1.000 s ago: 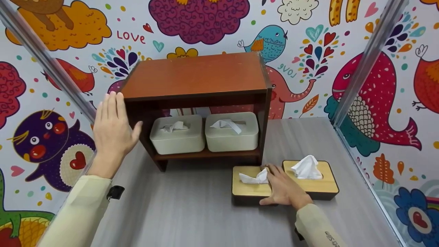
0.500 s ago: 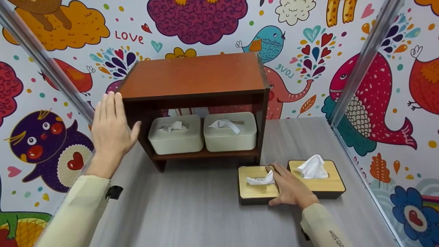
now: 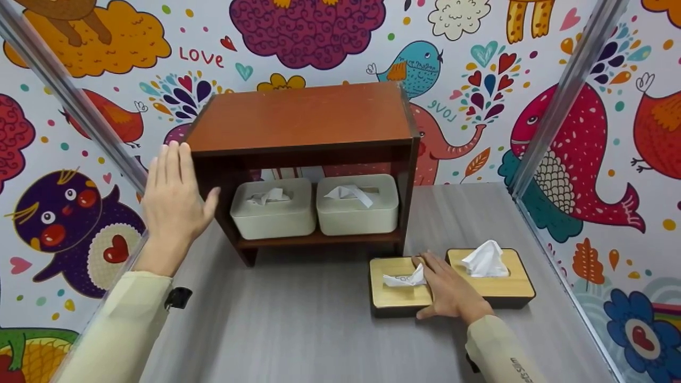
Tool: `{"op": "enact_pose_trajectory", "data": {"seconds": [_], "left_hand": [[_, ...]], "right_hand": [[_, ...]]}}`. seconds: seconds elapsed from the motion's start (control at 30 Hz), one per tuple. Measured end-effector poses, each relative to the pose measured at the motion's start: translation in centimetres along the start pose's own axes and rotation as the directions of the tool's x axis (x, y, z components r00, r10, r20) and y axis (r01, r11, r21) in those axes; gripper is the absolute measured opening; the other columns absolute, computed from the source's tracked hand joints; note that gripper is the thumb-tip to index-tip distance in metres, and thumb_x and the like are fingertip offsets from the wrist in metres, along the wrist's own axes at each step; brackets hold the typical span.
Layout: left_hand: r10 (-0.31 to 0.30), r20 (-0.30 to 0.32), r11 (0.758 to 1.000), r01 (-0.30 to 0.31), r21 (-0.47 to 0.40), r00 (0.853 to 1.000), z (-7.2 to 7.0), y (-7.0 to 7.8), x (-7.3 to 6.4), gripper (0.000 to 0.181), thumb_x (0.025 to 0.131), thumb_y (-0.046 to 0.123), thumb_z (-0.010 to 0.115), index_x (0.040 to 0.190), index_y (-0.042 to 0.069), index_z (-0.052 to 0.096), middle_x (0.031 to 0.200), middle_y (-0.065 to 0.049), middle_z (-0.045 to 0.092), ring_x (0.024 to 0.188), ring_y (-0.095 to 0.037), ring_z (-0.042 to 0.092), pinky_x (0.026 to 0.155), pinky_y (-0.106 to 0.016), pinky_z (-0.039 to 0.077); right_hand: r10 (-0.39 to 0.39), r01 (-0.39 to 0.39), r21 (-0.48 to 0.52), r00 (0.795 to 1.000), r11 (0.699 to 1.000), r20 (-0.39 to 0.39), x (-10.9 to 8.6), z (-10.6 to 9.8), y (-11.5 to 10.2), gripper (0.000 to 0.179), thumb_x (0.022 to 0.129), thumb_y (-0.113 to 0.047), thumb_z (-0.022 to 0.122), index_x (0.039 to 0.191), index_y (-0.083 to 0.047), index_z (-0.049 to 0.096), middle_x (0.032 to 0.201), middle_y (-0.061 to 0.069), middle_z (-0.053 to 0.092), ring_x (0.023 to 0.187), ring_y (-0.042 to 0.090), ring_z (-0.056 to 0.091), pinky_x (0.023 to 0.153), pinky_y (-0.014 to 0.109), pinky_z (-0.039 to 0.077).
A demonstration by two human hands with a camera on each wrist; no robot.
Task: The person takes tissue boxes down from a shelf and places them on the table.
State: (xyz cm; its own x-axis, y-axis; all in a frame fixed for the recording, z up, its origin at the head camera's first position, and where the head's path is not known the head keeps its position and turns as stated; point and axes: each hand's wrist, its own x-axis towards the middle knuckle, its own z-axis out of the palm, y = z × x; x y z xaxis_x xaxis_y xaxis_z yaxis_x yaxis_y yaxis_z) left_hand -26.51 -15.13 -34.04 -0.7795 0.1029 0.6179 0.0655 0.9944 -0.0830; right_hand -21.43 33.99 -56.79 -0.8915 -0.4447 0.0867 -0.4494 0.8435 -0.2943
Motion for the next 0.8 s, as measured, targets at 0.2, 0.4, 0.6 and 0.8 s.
{"op": "enact_pose_trajectory", "data": {"seconds": [0.2, 0.4, 0.6, 0.8], "left_hand": [[0.006, -0.001, 1.000, -0.006, -0.010, 1.000, 0.1, 0.0, 0.0, 0.092, 0.086, 0.039, 0.068, 0.153, -0.001, 0.019, 0.158, -0.022, 0.027, 0.149, -0.036, 0.024, 0.124, -0.044, 0.019], [0.004, -0.001, 1.000, -0.004, -0.003, 1.000, 0.0, 0.1, 0.0, 0.093, 0.086, 0.039, 0.069, 0.154, -0.001, 0.019, 0.158, -0.022, 0.028, 0.149, -0.035, 0.024, 0.125, -0.044, 0.018], [0.000, 0.013, 1.000, 0.000, -0.004, 1.000, -0.1, 0.0, 0.0, 0.094, 0.086, 0.040, 0.068, 0.154, 0.000, 0.017, 0.159, -0.022, 0.026, 0.149, -0.035, 0.023, 0.125, -0.043, 0.016], [-0.002, 0.015, 1.000, 0.002, -0.003, 1.000, 0.0, -0.1, 0.0, 0.095, 0.086, 0.041, 0.068, 0.154, 0.000, 0.017, 0.159, -0.022, 0.026, 0.149, -0.035, 0.023, 0.125, -0.043, 0.015]], "right_hand": [[0.065, -0.069, 0.054, 0.996, 0.996, 0.062, 0.0, -0.8, -0.4, 0.130, 0.054, -0.071, 0.080, 0.152, -0.003, 0.028, 0.160, 0.021, 0.021, 0.146, 0.044, 0.023, 0.122, 0.050, 0.019], [0.108, -0.112, 0.080, 0.993, 0.991, 0.048, 0.6, -2.5, -1.3, 0.117, 0.068, -0.069, 0.074, 0.154, -0.006, 0.025, 0.159, 0.020, 0.024, 0.144, 0.045, 0.027, 0.111, 0.068, 0.026], [0.094, -0.094, 0.080, 0.996, 0.992, 0.008, 1.5, -4.5, -2.9, 0.104, 0.075, -0.060, 0.074, 0.154, -0.011, 0.028, 0.157, 0.019, 0.030, 0.141, 0.042, 0.032, 0.109, 0.068, 0.031], [0.020, -0.017, 0.075, 0.999, 0.997, -0.035, 2.5, -5.8, -4.9, 0.100, 0.074, -0.056, 0.077, 0.154, -0.017, 0.030, 0.157, 0.013, 0.033, 0.142, 0.036, 0.034, 0.110, 0.064, 0.034]]}}
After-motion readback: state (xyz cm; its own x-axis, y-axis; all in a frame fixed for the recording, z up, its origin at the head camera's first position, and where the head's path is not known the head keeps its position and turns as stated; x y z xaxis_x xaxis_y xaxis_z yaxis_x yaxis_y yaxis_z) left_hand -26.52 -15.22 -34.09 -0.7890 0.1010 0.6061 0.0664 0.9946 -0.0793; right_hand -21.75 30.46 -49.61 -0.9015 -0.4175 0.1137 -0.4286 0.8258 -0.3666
